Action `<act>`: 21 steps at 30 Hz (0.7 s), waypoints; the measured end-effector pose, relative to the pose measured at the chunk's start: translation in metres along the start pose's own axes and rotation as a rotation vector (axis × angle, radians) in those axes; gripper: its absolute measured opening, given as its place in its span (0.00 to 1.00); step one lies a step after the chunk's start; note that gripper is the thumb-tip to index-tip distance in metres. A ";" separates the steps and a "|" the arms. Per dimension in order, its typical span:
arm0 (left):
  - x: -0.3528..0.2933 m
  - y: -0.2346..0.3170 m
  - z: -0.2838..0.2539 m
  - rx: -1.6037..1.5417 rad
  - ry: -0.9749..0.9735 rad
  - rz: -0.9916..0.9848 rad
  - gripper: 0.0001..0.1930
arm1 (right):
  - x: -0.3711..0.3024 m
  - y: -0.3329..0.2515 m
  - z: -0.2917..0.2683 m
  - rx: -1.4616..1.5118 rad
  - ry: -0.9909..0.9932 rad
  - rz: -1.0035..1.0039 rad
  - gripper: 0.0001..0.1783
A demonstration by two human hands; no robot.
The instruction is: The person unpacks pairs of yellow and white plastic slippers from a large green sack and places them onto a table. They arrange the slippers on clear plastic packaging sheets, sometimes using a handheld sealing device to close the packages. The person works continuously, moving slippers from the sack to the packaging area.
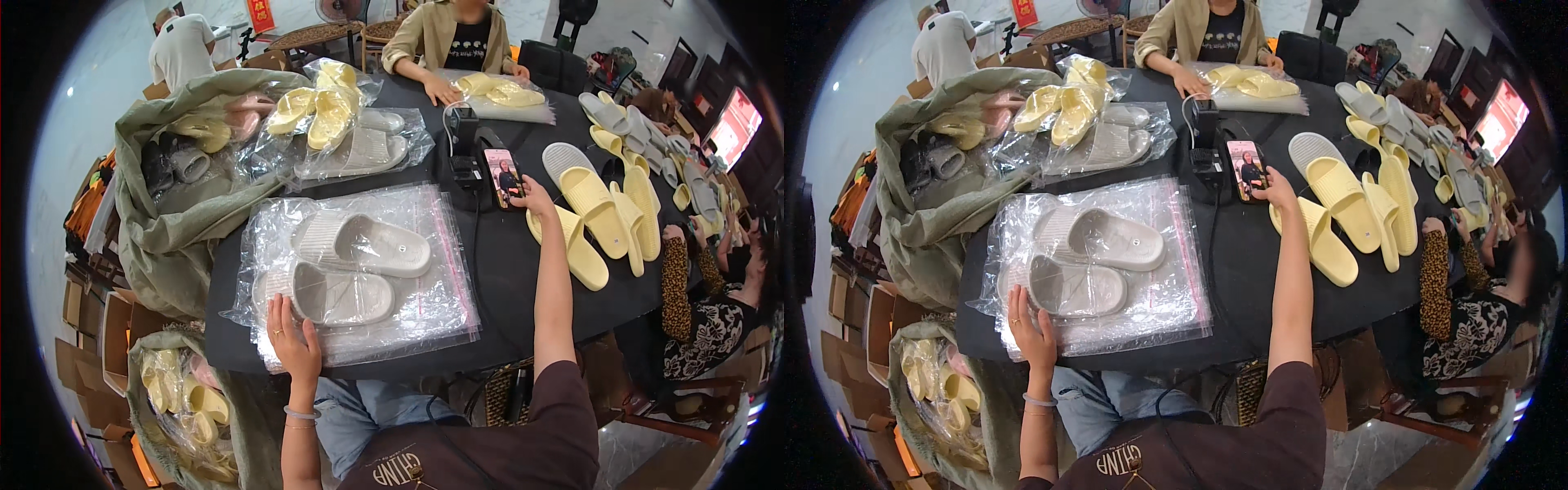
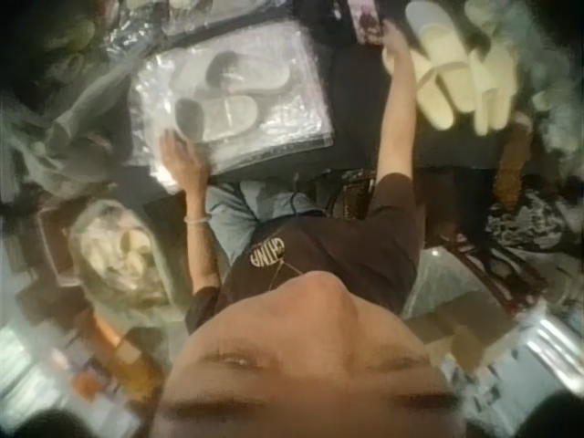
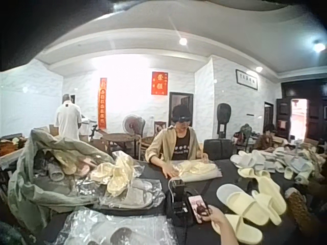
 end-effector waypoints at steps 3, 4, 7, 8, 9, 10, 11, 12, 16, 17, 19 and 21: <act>0.001 0.000 0.001 -0.006 -0.001 -0.007 0.24 | 0.002 0.004 -0.001 0.013 -0.011 -0.028 0.52; 0.001 0.000 0.001 -0.006 0.002 -0.006 0.24 | 0.003 0.005 -0.003 0.026 -0.018 -0.044 0.52; 0.000 -0.002 0.000 0.002 0.005 -0.006 0.24 | 0.003 0.003 0.003 0.001 -0.010 -0.032 0.50; -0.001 -0.002 0.000 -0.001 0.006 -0.007 0.24 | 0.001 0.003 0.004 -0.005 -0.016 -0.028 0.50; -0.002 -0.002 0.000 -0.005 0.006 -0.007 0.24 | -0.001 0.000 0.004 -0.008 -0.016 -0.040 0.49; -0.001 -0.003 0.001 -0.011 0.001 -0.013 0.24 | -0.002 -0.003 0.003 -0.012 -0.017 -0.051 0.49; 0.000 -0.002 0.002 -0.015 -0.005 -0.017 0.24 | -0.004 -0.004 0.003 -0.013 -0.017 -0.062 0.48; 0.001 -0.003 0.002 -0.019 -0.011 -0.021 0.24 | -0.005 -0.004 0.003 0.016 -0.019 -0.046 0.48; 0.001 -0.003 0.002 -0.022 -0.005 -0.011 0.24 | -0.005 -0.001 -0.002 0.101 -0.035 -0.001 0.45; 0.000 -0.003 0.001 -0.017 -0.002 -0.016 0.24 | -0.007 -0.007 0.003 0.139 -0.039 0.005 0.45; -0.001 -0.004 0.000 -0.008 0.003 -0.024 0.24 | -0.004 -0.011 0.010 0.162 -0.060 -0.019 0.44; 0.001 -0.001 0.002 -0.018 0.005 -0.013 0.24 | -0.002 -0.003 -0.001 0.127 -0.067 -0.079 0.42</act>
Point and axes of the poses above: each hand's wrist, its own x-axis towards the middle knuckle, its own z-axis out of the palm, y = z × x, the point moved 6 cm from there along x, towards the middle knuckle, and after that the axes turned 11 degrees about -y, right-handed, at the moved point
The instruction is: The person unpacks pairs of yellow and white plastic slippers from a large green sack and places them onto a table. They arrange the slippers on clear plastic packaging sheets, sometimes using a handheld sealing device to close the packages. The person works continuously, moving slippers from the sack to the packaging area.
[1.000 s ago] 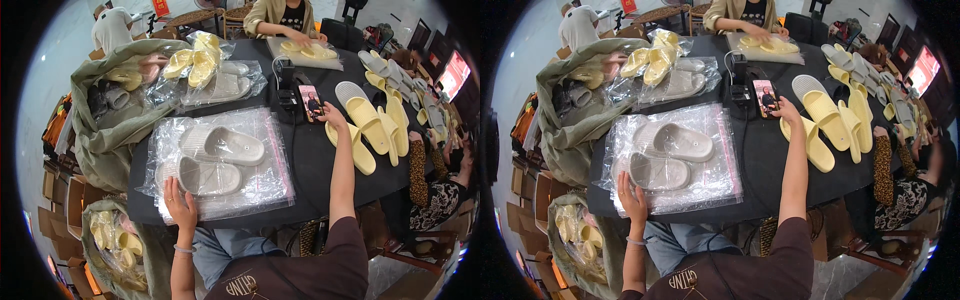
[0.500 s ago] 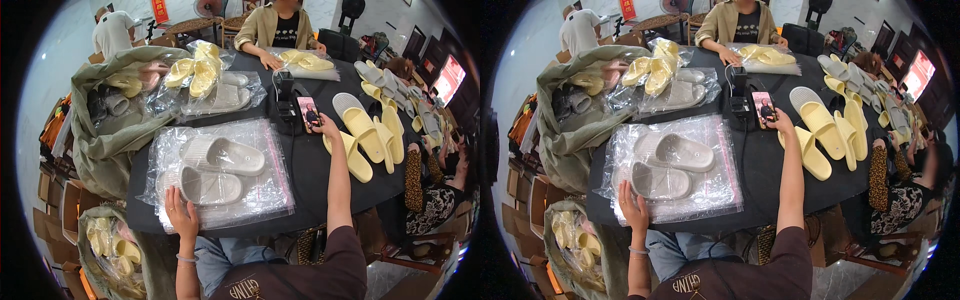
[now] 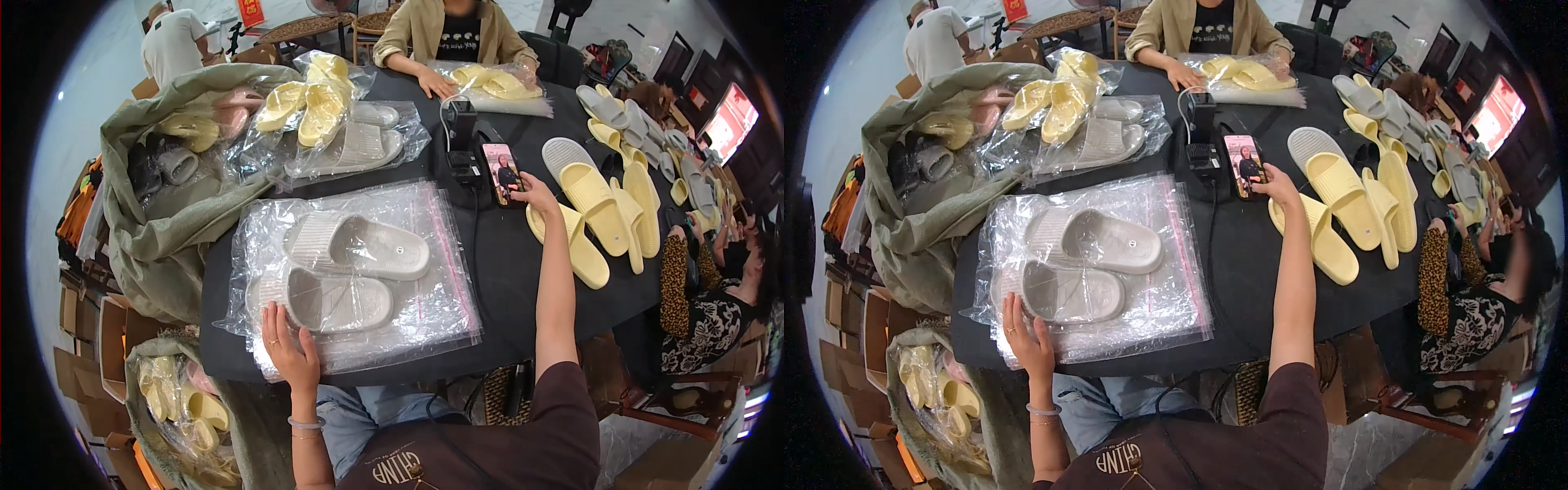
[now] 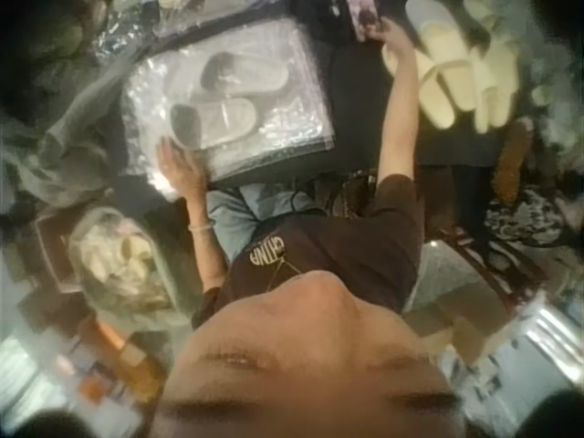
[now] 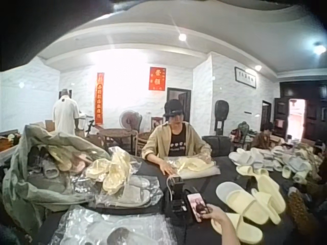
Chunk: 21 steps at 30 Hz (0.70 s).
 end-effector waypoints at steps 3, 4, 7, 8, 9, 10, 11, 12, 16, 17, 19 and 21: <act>0.001 0.000 0.000 0.006 -0.010 0.003 0.23 | 0.004 0.009 -0.005 -0.028 0.038 -0.002 0.43; 0.001 0.000 0.000 0.004 -0.009 0.002 0.23 | 0.004 0.010 -0.006 -0.029 0.050 0.002 0.43; 0.001 0.000 0.000 0.005 -0.009 0.003 0.24 | 0.000 0.007 -0.002 -0.049 0.069 0.014 0.44; 0.000 -0.001 0.001 0.006 -0.009 0.001 0.24 | 0.000 0.005 0.000 -0.070 0.064 0.018 0.44; 0.000 -0.001 0.002 0.007 -0.010 0.000 0.24 | -0.001 0.003 0.000 -0.091 0.059 0.023 0.45; 0.000 -0.002 0.002 0.003 -0.012 -0.003 0.24 | -0.003 -0.002 0.002 -0.151 0.070 0.062 0.46; -0.001 -0.002 0.002 -0.001 -0.014 -0.007 0.24 | -0.005 -0.006 0.004 -0.210 0.079 0.101 0.47; -0.001 -0.003 0.001 -0.002 -0.012 -0.012 0.24 | -0.005 -0.007 0.005 -0.268 0.086 0.136 0.48; -0.002 -0.001 -0.001 0.010 -0.011 -0.009 0.24 | 0.000 -0.001 0.003 -0.220 0.064 0.123 0.47; 0.000 0.000 0.000 0.011 -0.010 -0.001 0.23 | 0.001 0.004 -0.003 -0.204 0.061 0.105 0.46; 0.001 0.001 0.002 0.000 -0.010 0.007 0.24 | 0.005 0.016 -0.018 -0.182 0.086 0.079 0.45; 0.000 -0.001 0.003 -0.015 -0.014 0.001 0.24 | 0.009 0.022 -0.027 -0.164 0.133 0.065 0.45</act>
Point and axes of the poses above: each hand's wrist, its own x-axis towards the middle knuckle, its own z-axis out of the palm, y = z × x, the point moved 6 cm from there along x, towards the middle knuckle, and after that the axes turned 11 degrees about -y, right-handed, at the moved point
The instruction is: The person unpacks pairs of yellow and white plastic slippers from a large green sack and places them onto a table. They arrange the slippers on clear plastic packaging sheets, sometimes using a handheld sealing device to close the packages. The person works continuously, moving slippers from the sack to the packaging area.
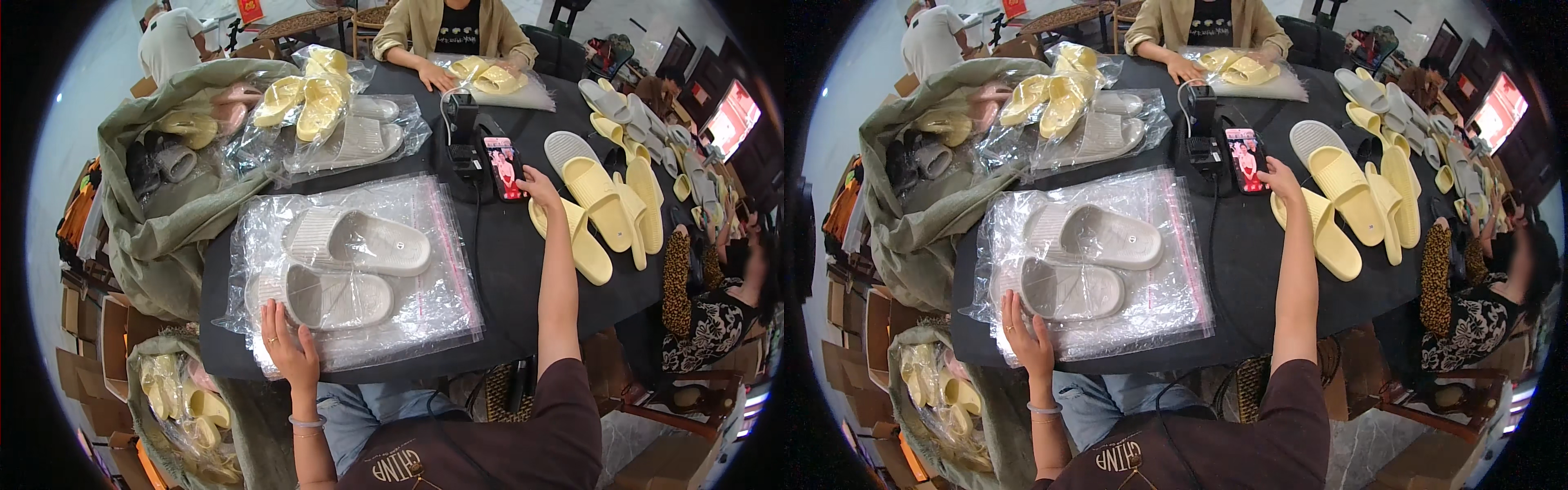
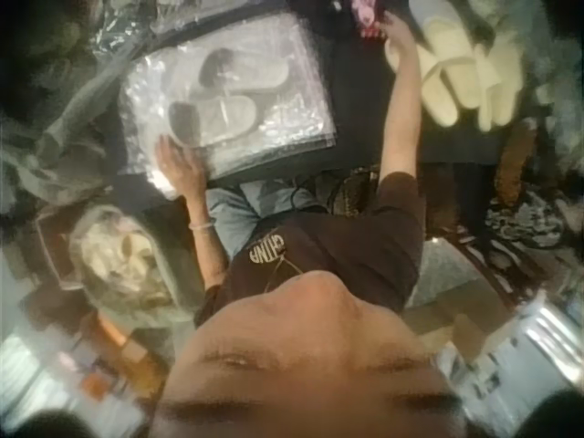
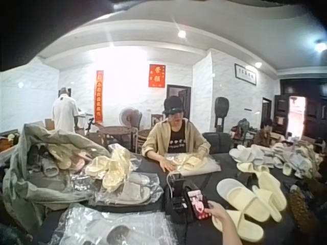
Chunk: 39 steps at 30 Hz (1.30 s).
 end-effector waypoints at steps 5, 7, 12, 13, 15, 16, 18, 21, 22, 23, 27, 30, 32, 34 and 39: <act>-0.002 0.000 -0.002 0.019 -0.001 -0.006 0.24 | -0.005 -0.014 0.014 -0.094 0.046 0.004 0.45; -0.002 0.001 -0.003 0.032 0.000 -0.007 0.23 | -0.008 -0.023 0.019 -0.129 0.048 0.012 0.46; 0.000 0.003 -0.004 0.031 -0.005 -0.004 0.23 | -0.017 -0.034 0.018 -0.126 0.024 0.051 0.51; -0.001 0.002 -0.003 0.033 -0.006 -0.007 0.23 | -0.017 -0.036 0.021 -0.115 -0.007 0.034 0.51; -0.001 0.000 -0.002 0.032 -0.009 -0.007 0.24 | -0.017 -0.034 0.022 -0.095 -0.061 0.001 0.53; -0.001 0.001 -0.002 0.031 -0.009 -0.006 0.24 | -0.017 -0.031 0.020 -0.104 -0.024 0.015 0.51; -0.001 0.002 -0.002 0.027 -0.009 -0.006 0.24 | -0.016 -0.028 0.015 -0.123 0.049 0.045 0.46; 0.000 0.000 -0.002 0.009 0.007 -0.007 0.24 | -0.020 -0.042 0.011 -0.396 0.264 -0.124 0.32; 0.000 0.001 -0.001 0.005 0.012 -0.004 0.24 | -0.020 -0.053 0.015 -0.583 0.316 -0.231 0.28; 0.000 0.002 -0.002 0.004 0.017 -0.003 0.24 | -0.022 -0.068 0.024 -0.769 0.364 -0.340 0.24; -0.001 0.000 -0.005 0.003 0.014 -0.005 0.24 | -0.009 -0.086 0.051 -1.108 0.420 -0.319 0.19; 0.000 0.002 -0.005 -0.008 0.021 -0.010 0.24 | 0.016 -0.096 0.053 -1.207 0.347 -0.225 0.22; 0.000 0.001 -0.007 -0.001 0.023 -0.012 0.24 | 0.028 -0.104 0.052 -1.250 0.301 -0.169 0.25; 0.000 0.001 -0.007 -0.002 0.026 -0.014 0.24 | 0.035 -0.105 0.053 -1.275 0.255 -0.151 0.29; 0.001 0.001 -0.006 0.003 0.019 -0.019 0.25 | 0.034 -0.098 0.052 -1.320 0.254 -0.180 0.26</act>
Point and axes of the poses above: each hand's wrist, its own x-axis towards the middle knuckle, its own z-axis out of the palm, y = z × x, the point moved 6 cm from there along x, towards the middle knuckle, and after that the axes turned 11 degrees about -y, right-handed, at the moved point
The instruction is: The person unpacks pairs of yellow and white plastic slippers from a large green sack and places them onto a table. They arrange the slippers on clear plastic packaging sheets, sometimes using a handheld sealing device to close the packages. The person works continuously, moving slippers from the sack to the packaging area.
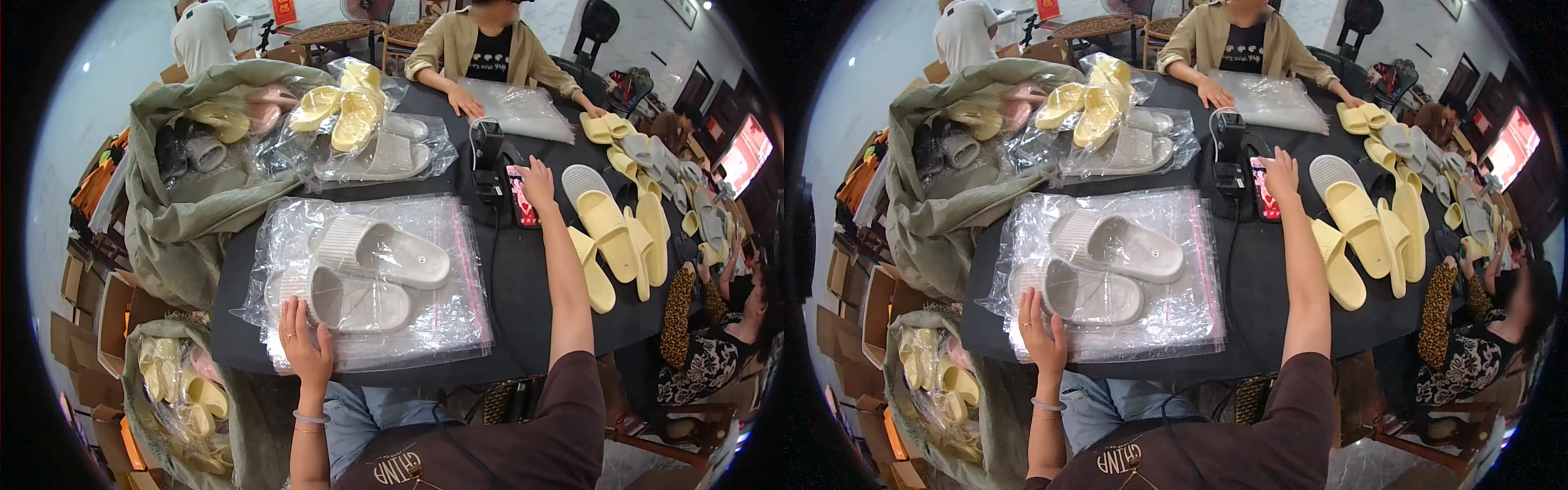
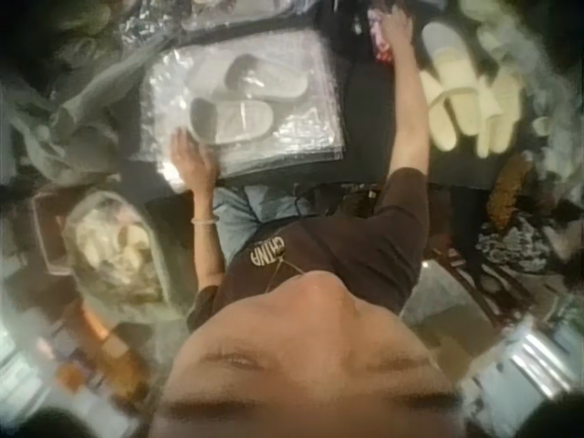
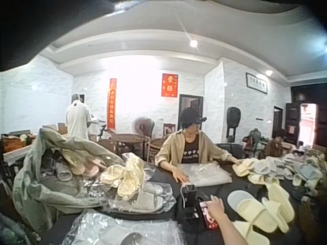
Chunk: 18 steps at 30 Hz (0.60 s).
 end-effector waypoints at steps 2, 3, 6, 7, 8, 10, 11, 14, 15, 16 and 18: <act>-0.001 -0.001 -0.001 -0.002 0.005 -0.001 0.25 | -0.012 -0.001 -0.011 -0.052 0.101 -0.029 0.20; -0.001 0.000 -0.001 -0.007 0.006 0.002 0.25 | -0.018 0.004 -0.016 -0.012 0.117 -0.034 0.18; -0.002 -0.001 -0.003 0.003 0.013 0.000 0.25 | -0.040 0.015 -0.030 0.083 0.197 -0.047 0.14; -0.002 -0.001 -0.001 0.005 0.009 0.007 0.24 | -0.048 0.022 -0.031 0.105 0.186 -0.033 0.14; -0.001 -0.001 0.000 0.007 0.006 0.014 0.24 | -0.056 0.028 -0.032 0.127 0.174 -0.019 0.14; 0.000 0.001 0.002 0.007 -0.002 0.024 0.23 | -0.076 0.037 -0.035 0.172 0.169 -0.006 0.13; 0.000 0.001 0.001 0.012 -0.001 0.021 0.23 | -0.084 0.036 -0.034 0.201 0.176 -0.007 0.13; -0.001 -0.002 0.001 0.002 0.004 0.018 0.24 | -0.107 0.028 -0.034 0.261 0.156 -0.006 0.11; -0.001 -0.002 0.002 -0.006 0.007 0.018 0.25 | -0.115 0.021 -0.036 0.241 0.171 -0.017 0.11; -0.002 -0.003 0.003 -0.006 0.004 0.016 0.25 | -0.122 0.015 -0.037 0.221 0.185 -0.030 0.11; -0.002 -0.004 0.003 -0.004 0.001 0.014 0.25 | -0.132 0.005 -0.034 0.177 0.182 -0.041 0.13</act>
Point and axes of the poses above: each hand's wrist, its own x-axis towards the middle knuckle, its own z-axis out of the palm, y = z × x, the point moved 6 cm from there along x, towards the middle knuckle, and after that the axes turned 11 degrees about -y, right-handed, at the moved point
